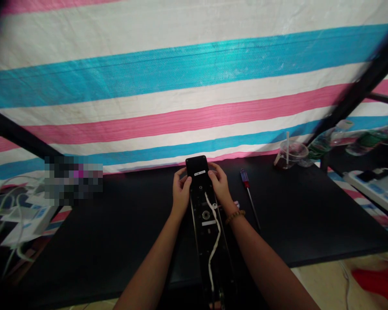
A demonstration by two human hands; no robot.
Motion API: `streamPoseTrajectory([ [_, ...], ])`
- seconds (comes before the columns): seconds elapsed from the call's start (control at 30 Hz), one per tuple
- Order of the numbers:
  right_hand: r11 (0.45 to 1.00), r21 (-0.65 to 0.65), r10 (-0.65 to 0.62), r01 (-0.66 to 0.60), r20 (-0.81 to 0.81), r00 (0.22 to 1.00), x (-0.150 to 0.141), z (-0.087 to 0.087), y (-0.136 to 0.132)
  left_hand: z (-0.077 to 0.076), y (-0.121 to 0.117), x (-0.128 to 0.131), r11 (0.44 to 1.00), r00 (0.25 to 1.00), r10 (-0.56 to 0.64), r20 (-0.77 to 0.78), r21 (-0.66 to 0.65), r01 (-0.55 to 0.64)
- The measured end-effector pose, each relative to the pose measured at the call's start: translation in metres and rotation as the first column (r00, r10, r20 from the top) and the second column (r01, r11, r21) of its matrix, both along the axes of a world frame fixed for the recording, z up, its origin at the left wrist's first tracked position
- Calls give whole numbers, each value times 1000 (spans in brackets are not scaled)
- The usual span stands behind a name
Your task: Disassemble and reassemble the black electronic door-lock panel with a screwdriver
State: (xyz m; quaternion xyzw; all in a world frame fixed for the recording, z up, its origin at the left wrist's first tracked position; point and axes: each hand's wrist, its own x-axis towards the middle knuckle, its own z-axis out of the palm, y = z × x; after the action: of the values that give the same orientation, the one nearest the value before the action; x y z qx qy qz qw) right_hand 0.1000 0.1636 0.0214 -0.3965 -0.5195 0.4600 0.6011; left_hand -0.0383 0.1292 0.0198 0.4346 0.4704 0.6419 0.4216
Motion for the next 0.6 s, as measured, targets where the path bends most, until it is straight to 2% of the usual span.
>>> streamPoseTrajectory([
  [0.23,998,-57,33,-34,-12,999,-1,-5,3,-1,1,0,999,998,31,-50,-27,-32],
  [0.43,996,-70,58,-59,-22,998,-3,-14,13,-9,6,-2,997,996,53,-72,-51,-57],
  [0.6,998,-65,-19,25,85,996,0,-29,26,-22,17,-5,995,989,95,-114,-10,-97],
])
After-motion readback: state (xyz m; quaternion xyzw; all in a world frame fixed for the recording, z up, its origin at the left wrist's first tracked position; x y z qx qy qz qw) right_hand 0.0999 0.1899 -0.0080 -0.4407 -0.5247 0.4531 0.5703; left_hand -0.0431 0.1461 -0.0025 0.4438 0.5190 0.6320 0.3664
